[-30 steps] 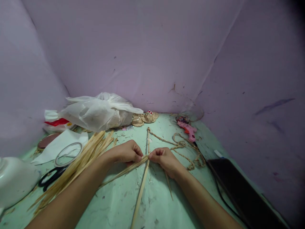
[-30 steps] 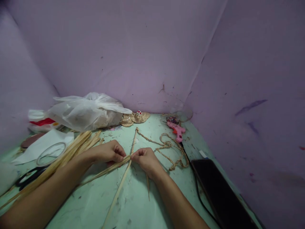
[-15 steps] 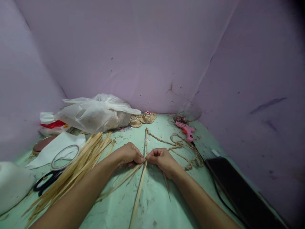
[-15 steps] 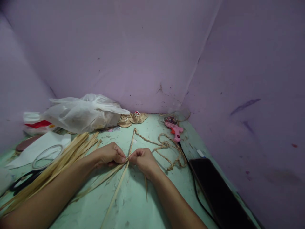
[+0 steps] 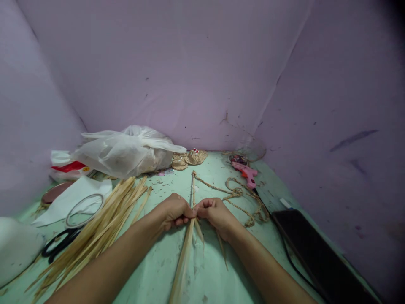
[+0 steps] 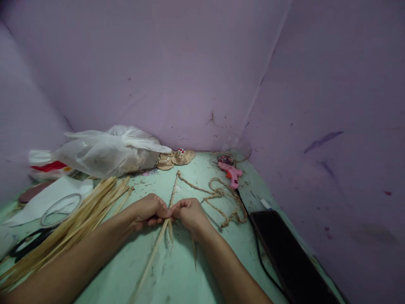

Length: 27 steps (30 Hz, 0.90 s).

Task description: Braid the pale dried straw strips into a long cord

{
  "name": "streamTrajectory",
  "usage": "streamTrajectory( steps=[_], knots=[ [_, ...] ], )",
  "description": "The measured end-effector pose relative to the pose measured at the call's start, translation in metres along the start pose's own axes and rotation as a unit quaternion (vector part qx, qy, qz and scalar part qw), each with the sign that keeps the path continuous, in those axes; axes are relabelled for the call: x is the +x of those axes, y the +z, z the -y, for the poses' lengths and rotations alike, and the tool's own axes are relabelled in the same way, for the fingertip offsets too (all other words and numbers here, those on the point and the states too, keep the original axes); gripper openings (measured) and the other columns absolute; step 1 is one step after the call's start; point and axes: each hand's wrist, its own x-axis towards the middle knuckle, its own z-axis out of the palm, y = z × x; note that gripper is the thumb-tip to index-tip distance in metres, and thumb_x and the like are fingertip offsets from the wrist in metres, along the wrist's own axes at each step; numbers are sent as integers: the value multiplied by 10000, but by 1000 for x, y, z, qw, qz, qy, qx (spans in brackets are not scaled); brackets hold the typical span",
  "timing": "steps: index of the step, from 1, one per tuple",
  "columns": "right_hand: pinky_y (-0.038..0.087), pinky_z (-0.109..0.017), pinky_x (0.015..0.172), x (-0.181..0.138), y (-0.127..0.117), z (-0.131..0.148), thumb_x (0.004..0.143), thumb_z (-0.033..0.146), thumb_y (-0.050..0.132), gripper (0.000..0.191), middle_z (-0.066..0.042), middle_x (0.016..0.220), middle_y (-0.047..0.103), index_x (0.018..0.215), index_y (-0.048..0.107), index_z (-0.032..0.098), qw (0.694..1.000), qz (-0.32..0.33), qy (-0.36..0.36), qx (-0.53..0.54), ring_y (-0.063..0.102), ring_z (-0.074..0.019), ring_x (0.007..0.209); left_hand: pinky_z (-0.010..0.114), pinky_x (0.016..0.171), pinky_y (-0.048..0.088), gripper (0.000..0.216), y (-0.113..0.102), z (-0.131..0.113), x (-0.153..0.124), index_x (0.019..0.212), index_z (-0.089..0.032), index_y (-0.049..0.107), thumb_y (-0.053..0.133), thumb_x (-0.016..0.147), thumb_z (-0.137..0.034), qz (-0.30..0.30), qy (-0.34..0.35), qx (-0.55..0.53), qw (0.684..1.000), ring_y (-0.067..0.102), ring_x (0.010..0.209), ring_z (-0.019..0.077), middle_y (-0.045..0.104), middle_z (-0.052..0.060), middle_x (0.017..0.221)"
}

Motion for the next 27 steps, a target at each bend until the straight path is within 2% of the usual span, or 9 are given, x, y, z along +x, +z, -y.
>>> streamTrajectory(
  steps=[7, 10, 14, 20, 25, 27],
  knots=[
    [97, -195, 357, -4, -2, 8, 511, 152, 564, 44, 73, 348, 405, 540, 538, 133, 998, 6, 65, 5, 229, -17, 303, 192, 343, 139, 244, 3, -3, -3, 439, -152, 418, 642, 496, -233, -58, 54, 84, 993, 225, 308, 32, 291, -82, 292],
    [64, -201, 350, -5, -4, 10, 515, 153, 544, 41, 82, 342, 372, 548, 525, 140, 997, 2, 80, 8, 200, -14, 295, 180, 348, 165, 248, 3, -2, -1, 497, -157, 424, 658, 489, -239, -77, 71, 99, 990, 258, 322, 34, 326, -87, 320],
    [59, -199, 344, -5, -5, 9, 499, 148, 536, 62, 88, 344, 360, 559, 523, 145, 997, 8, 79, 17, 184, -13, 292, 162, 349, 228, 277, 6, 0, 0, 621, -170, 411, 648, 478, -162, -73, 98, 48, 991, 336, 325, 43, 408, -93, 384],
    [266, -204, 421, -3, -3, 6, 450, 182, 585, 103, 37, 398, 472, 505, 511, 137, 994, 51, 41, 90, 397, -65, 387, 158, 303, 219, 295, 11, -1, -4, 797, -159, 411, 553, 539, -142, 16, 120, -29, 992, 352, 285, 46, 561, -26, 524],
    [232, -214, 439, 2, -1, 0, 462, 215, 589, 137, 30, 378, 454, 432, 482, 135, 997, 42, -9, 63, 355, -53, 387, 184, 335, 318, 246, 6, 3, -2, 748, -145, 455, 574, 539, -198, 101, 124, -17, 987, 427, 337, 81, 518, -30, 466],
    [186, -217, 424, 4, -2, -2, 495, 240, 575, 149, 41, 362, 417, 429, 487, 138, 999, 33, -15, 36, 298, -43, 371, 209, 378, 358, 207, -7, 5, 2, 720, -142, 476, 572, 545, -194, 102, 101, 24, 989, 449, 359, 99, 493, -32, 433]
  ],
)
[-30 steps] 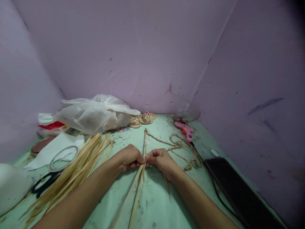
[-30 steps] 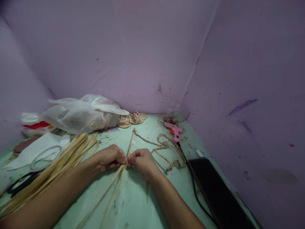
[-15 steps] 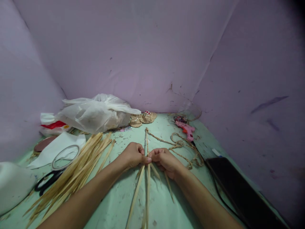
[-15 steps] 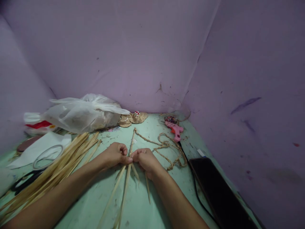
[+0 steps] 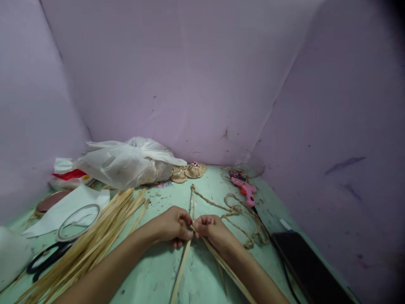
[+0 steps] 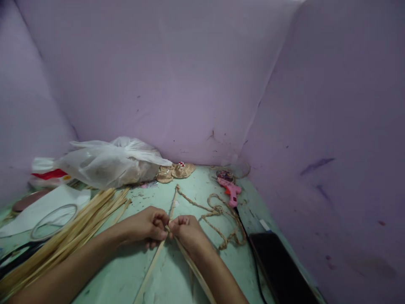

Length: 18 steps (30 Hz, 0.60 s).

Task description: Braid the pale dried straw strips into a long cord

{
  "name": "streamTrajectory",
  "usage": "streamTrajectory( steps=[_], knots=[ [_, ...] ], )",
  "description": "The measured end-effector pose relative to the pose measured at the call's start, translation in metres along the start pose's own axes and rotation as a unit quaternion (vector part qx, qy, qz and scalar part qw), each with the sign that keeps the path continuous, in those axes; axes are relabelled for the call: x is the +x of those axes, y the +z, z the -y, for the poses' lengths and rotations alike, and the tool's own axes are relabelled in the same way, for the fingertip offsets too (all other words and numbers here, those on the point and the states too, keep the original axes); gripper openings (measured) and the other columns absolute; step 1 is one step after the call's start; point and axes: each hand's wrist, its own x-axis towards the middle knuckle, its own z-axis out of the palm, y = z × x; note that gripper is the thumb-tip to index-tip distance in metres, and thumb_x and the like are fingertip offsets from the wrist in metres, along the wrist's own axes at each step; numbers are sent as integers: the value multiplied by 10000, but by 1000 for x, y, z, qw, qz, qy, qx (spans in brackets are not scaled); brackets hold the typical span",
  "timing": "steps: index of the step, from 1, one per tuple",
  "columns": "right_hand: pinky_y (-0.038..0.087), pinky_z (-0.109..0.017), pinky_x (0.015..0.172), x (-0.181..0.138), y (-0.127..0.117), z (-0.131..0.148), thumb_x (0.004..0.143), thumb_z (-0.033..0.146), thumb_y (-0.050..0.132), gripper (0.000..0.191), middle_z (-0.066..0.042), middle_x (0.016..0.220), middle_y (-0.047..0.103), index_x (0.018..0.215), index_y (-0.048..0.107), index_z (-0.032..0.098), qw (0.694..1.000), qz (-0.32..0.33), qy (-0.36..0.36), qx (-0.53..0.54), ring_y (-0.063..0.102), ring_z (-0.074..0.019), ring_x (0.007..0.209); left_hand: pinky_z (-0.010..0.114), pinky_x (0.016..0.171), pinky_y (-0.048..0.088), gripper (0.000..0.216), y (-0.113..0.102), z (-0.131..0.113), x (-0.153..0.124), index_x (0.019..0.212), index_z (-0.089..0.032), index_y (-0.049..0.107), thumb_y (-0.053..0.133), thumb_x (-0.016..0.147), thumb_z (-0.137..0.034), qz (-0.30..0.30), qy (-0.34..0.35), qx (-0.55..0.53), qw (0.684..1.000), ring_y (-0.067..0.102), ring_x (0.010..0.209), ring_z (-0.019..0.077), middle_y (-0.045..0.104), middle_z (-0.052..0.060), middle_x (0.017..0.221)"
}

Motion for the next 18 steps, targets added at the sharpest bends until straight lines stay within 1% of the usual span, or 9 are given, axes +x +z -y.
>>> streamTrajectory(
  steps=[2, 4, 6, 7, 8, 9, 11, 14, 18],
  knots=[
    [149, -223, 415, -1, 0, 1, 511, 262, 570, 166, 49, 354, 386, 429, 492, 141, 1000, -8, 2, -21, 255, -38, 360, 235, 410, 364, 148, -22, 1, -2, 700, -145, 488, 539, 566, -179, -66, -57, 70, 994, 460, 375, 122, 477, -23, 414],
    [132, -226, 411, -3, 1, 3, 509, 275, 575, 177, 51, 353, 375, 425, 489, 145, 999, -13, 10, -31, 242, -37, 354, 243, 454, 343, 58, -49, 0, -10, 622, -144, 491, 525, 590, -179, -197, -80, 199, 957, 475, 422, 136, 461, -7, 419],
    [126, -225, 408, -5, 2, 6, 510, 285, 577, 190, 52, 347, 368, 417, 480, 150, 999, -12, 24, -31, 239, -38, 348, 245, 513, 317, 88, -70, -6, -20, 559, -144, 472, 560, 554, -149, -379, -45, 332, 862, 497, 538, 158, 471, 12, 479],
    [127, -224, 407, -6, 2, 8, 508, 285, 580, 192, 52, 344, 367, 415, 478, 152, 999, -11, 30, -28, 239, -38, 346, 246, 546, 313, 98, -74, -10, -25, 581, -141, 486, 577, 546, -150, -445, -26, 360, 819, 505, 611, 171, 491, 22, 525],
    [129, -223, 407, -7, 2, 8, 507, 283, 584, 194, 51, 344, 368, 411, 476, 153, 999, -9, 31, -25, 241, -39, 347, 241, 569, 311, 115, -74, -15, -29, 629, -139, 514, 592, 550, -169, -474, -7, 364, 802, 506, 662, 177, 511, 27, 568],
    [132, -222, 408, -7, 2, 9, 508, 283, 587, 197, 50, 345, 372, 410, 477, 153, 999, -6, 29, -21, 243, -39, 350, 234, 578, 312, 144, -69, -21, -31, 678, -136, 537, 599, 556, -181, -472, 17, 352, 808, 504, 686, 172, 530, 32, 605],
    [133, -221, 410, -6, 2, 8, 516, 290, 593, 205, 49, 345, 373, 416, 484, 148, 1000, 0, 18, -19, 241, -38, 354, 213, 539, 318, 185, -46, -29, -30, 779, -125, 564, 562, 608, -197, -392, 46, 265, 880, 498, 613, 132, 549, 32, 629],
    [160, -216, 416, -4, 1, 4, 520, 307, 608, 216, 45, 359, 401, 441, 494, 142, 1000, 11, 2, -3, 266, -38, 360, 201, 386, 264, 327, -3, -32, -21, 976, -125, 513, 482, 662, -211, -195, -94, 47, 975, 387, 344, 93, 492, -28, 464],
    [256, -220, 447, -1, 0, 2, 500, 331, 641, 242, 15, 401, 483, 467, 498, 139, 998, 39, -10, 37, 402, -71, 383, 181, 351, 326, 150, 18, -21, -9, 734, -66, 553, 469, 633, -139, -22, -112, -160, 981, 463, 362, 74, 577, 54, 573]
  ],
)
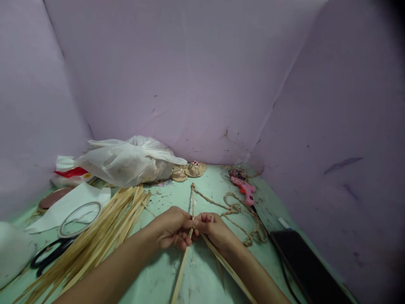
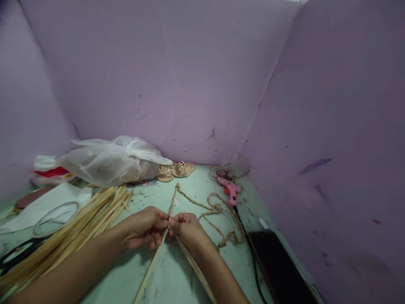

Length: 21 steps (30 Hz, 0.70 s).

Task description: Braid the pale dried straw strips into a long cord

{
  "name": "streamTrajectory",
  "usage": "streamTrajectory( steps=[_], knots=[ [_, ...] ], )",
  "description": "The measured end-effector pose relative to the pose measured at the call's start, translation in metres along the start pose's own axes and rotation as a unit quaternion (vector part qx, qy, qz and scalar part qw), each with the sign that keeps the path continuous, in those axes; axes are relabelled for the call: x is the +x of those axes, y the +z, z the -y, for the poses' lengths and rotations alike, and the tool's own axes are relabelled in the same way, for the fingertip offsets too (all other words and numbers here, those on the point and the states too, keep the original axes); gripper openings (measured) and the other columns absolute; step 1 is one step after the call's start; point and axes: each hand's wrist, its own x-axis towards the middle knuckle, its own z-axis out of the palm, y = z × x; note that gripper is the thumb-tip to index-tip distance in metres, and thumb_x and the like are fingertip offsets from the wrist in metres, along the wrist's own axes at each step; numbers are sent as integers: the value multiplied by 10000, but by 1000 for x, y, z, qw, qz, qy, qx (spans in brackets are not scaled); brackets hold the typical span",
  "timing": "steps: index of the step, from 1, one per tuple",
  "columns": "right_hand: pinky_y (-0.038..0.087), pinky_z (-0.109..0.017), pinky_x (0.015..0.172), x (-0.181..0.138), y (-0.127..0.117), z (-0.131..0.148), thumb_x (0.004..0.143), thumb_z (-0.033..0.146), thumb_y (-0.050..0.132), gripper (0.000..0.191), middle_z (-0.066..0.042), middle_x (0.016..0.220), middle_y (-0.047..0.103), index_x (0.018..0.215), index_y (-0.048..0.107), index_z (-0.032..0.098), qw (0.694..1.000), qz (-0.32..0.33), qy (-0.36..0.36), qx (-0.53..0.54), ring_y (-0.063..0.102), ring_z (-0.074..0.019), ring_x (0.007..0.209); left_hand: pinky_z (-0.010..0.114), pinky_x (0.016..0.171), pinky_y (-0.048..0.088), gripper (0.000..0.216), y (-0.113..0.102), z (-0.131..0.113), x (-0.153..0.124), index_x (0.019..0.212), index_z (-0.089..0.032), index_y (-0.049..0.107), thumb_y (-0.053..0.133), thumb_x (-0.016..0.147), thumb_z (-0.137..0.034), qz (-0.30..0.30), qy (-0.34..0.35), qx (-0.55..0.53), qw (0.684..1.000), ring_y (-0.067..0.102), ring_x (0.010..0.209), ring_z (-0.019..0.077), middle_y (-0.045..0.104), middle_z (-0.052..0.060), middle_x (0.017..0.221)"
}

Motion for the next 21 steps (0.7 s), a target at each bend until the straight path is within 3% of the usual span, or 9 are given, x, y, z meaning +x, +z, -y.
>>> streamTrajectory(
  steps=[2, 5, 11, 16, 21],
  knots=[
    [268, -224, 453, 0, 0, 1, 496, 349, 657, 261, 8, 404, 497, 485, 503, 139, 1000, 8, 0, 0, 430, -84, 392, 179, 375, 381, 116, -7, 4, 5, 643, -56, 554, 495, 628, -155, 55, -19, -56, 997, 503, 392, 79, 576, 67, 571],
    [261, -215, 471, -1, -1, 2, 497, 376, 671, 298, -1, 434, 513, 475, 499, 134, 1000, 15, -7, -12, 425, -75, 430, 167, 357, 385, 123, -18, 5, 8, 631, -47, 574, 568, 579, -158, 67, -11, -67, 995, 488, 369, 70, 534, 27, 501],
    [209, -202, 445, -7, -3, 0, 534, 402, 650, 303, 18, 444, 493, 511, 517, 130, 999, -22, -10, -44, 337, -50, 412, 161, 280, 282, 121, -18, 10, 12, 527, -107, 499, 584, 543, -192, -16, 18, 15, 1000, 398, 297, 59, 477, -13, 402],
    [183, -194, 428, -14, -3, 2, 531, 385, 658, 297, 12, 484, 524, 591, 538, 120, 999, -27, -3, -39, 322, -39, 405, 152, 268, 115, 130, -15, 12, 13, 545, -139, 484, 559, 535, -244, -37, 6, 53, 998, 263, 269, 25, 410, -57, 381],
    [251, -190, 452, -13, -2, -1, 520, 307, 653, 250, 4, 525, 549, 642, 531, 125, 999, -24, -6, -49, 390, -53, 432, 172, 288, 77, 139, -9, 13, 11, 485, -161, 420, 538, 531, -218, -77, 40, 69, 994, 202, 260, 23, 314, -82, 335]
  ],
)
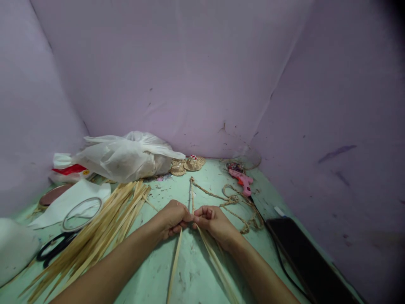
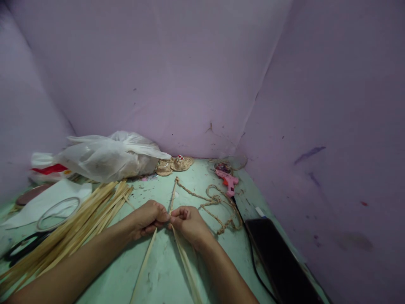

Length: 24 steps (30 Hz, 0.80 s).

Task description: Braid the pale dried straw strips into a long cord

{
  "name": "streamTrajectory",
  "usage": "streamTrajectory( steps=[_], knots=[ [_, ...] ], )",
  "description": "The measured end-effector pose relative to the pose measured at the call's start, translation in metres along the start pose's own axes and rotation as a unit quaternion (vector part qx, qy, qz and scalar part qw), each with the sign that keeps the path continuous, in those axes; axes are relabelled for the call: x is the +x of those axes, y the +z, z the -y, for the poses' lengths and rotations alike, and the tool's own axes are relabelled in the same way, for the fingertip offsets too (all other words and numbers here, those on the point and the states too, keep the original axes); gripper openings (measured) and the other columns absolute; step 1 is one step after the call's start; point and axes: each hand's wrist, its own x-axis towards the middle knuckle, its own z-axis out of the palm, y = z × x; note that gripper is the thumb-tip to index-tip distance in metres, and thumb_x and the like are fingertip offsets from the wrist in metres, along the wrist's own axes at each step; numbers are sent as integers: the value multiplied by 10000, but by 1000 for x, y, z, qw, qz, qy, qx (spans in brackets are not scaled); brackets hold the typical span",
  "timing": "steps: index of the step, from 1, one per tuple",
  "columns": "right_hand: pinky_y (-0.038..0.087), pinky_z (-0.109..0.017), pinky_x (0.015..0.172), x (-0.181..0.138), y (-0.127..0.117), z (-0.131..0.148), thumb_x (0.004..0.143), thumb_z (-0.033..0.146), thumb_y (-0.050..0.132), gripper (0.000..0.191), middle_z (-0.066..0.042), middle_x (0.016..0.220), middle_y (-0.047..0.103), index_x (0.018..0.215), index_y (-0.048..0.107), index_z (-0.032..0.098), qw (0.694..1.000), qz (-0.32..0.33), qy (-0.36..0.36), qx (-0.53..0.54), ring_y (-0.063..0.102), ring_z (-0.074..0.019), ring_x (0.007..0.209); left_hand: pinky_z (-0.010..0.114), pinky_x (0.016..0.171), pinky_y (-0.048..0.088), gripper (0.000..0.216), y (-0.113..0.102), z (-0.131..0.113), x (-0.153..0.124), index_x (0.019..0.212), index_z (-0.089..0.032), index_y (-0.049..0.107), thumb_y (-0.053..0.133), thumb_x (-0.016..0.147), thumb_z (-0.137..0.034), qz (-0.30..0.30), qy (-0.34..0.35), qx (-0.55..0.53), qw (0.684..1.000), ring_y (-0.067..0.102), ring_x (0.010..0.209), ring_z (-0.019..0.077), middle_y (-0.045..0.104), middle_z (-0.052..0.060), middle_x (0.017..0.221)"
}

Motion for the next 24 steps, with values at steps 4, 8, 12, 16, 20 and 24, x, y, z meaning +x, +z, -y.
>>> streamTrajectory(
  steps=[4, 8, 12, 16, 20, 24],
  knots=[
    [279, -193, 451, 6, -2, -9, 596, 205, 543, 74, 8, 507, 531, 593, 504, 141, 993, -21, -55, -107, 392, -61, 440, 182, 295, 73, 197, 5, -1, -4, 420, -172, 347, 518, 517, -176, -35, 27, 11, 999, 192, 255, 24, 285, -79, 301],
    [302, -192, 458, 9, -7, -16, 603, 152, 502, 22, -7, 548, 562, 606, 522, 143, 970, -62, -93, -218, 435, -82, 489, 187, 310, 67, 152, 7, -3, -7, 414, -164, 361, 477, 511, -152, 1, 52, -14, 999, 185, 265, 19, 308, -72, 315],
    [303, -185, 459, 6, -5, -12, 615, 162, 500, 88, -11, 565, 589, 640, 579, 133, 950, -79, -81, -291, 455, -84, 494, 186, 325, 97, 128, 11, -1, -4, 394, -156, 362, 451, 474, -111, -42, 58, -5, 997, 187, 284, 19, 295, -73, 301],
    [289, -188, 462, -6, -4, 7, 624, 238, 539, 141, -26, 583, 617, 634, 636, 136, 914, -98, -70, -387, 478, -96, 517, 188, 346, 111, 114, 16, 6, 3, 398, -147, 387, 465, 476, -115, -96, 73, 31, 992, 207, 308, 25, 299, -70, 307],
    [266, -198, 450, -21, 1, 26, 618, 245, 549, 149, -40, 541, 619, 625, 668, 156, 878, -113, -30, -465, 492, -110, 502, 192, 360, 103, 121, 20, 8, 4, 395, -147, 380, 456, 481, -109, -111, 76, 39, 990, 205, 322, 27, 273, -71, 310],
    [242, -226, 453, -31, 17, 30, 623, 167, 485, 196, -86, 604, 653, 640, 681, 160, 823, -106, -63, -555, 536, -141, 532, 195, 359, 71, 155, 19, 1, -3, 390, -167, 306, 415, 468, -90, -107, 41, -24, 993, 153, 317, 22, 201, -81, 305]
  ],
)
